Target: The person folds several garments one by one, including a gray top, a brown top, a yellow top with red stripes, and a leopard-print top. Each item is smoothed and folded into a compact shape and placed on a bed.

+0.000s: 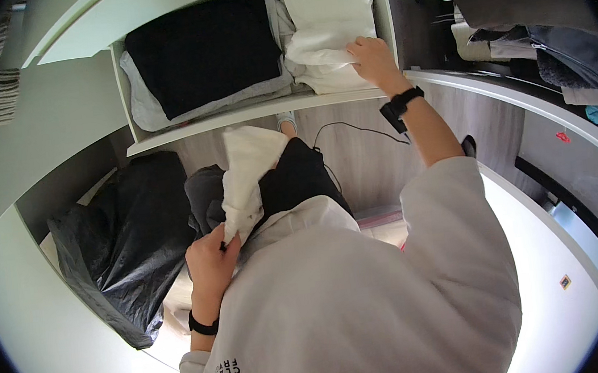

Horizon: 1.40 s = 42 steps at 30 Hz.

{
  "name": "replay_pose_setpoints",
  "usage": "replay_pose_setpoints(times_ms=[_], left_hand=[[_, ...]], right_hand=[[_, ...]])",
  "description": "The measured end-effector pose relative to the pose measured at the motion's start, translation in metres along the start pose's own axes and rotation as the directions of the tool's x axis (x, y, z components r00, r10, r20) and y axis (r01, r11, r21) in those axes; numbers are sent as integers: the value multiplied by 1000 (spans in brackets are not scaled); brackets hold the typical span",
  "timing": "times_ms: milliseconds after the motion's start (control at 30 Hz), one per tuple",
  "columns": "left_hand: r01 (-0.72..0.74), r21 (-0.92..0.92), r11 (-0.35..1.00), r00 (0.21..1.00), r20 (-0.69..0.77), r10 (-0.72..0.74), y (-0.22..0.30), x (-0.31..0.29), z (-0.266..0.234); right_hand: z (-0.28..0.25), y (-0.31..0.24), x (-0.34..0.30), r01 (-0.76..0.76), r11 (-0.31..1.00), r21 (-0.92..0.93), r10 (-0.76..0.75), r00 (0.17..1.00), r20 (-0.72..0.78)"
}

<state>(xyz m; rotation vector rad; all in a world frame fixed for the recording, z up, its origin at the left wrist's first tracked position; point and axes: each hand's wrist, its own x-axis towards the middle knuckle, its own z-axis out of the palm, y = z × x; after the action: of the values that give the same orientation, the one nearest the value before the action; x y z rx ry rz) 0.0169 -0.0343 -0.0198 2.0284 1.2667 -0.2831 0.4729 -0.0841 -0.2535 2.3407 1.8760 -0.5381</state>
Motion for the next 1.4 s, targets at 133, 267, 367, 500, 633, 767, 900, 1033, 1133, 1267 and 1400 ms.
replay_pose_setpoints(times_ms=[133, 267, 367, 500, 633, 767, 900, 1033, 1133, 1267, 1400], left_hand=[[12, -17, 1000, 997, -77, -14, -12, 6, 3], [35, -44, 998, 997, -72, -38, -18, 11, 1], [38, -65, 997, 996, -76, -43, -17, 12, 0], [56, -44, 997, 997, -42, -58, -13, 13, -1], [-49, 70, 996, 999, 25, 47, -6, 15, -6], [-151, 95, 984, 985, 97, 142, 1, 18, -13], [-288, 68, 955, 950, 150, 276, 8, 20, -23], [-385, 75, 920, 906, 221, 362, 15, 13, -37], [-389, -4, 921, 912, 139, 386, 14, 7, -45], [-249, 2, 969, 968, -44, 249, -2, 0, -48], [-14, -4, 1000, 998, -66, 13, -27, -5, -36]], right_hand=[[2, -2, -48, 152, 988, -17, -152, 988, -19], [-4, -1, -76, -6, 993, -116, 51, 920, 389], [-4, -7, -66, -184, 966, -181, 240, 899, 366], [12, -45, -25, -86, 996, 21, 88, 959, -268], [4, -96, 1, -286, 958, -13, 277, 912, 302], [-77, -151, -16, 112, 916, 384, -125, 992, 8], [-142, -223, -84, 647, 603, 467, -596, 754, -275], [-143, -254, -100, 717, 586, 376, -700, 683, -212], [-141, -251, -108, 699, 572, 429, -665, 701, -256], [-187, -213, -109, 544, 723, 425, -484, 838, -250], [-265, -148, -80, 467, 877, 114, -388, 827, -407]])
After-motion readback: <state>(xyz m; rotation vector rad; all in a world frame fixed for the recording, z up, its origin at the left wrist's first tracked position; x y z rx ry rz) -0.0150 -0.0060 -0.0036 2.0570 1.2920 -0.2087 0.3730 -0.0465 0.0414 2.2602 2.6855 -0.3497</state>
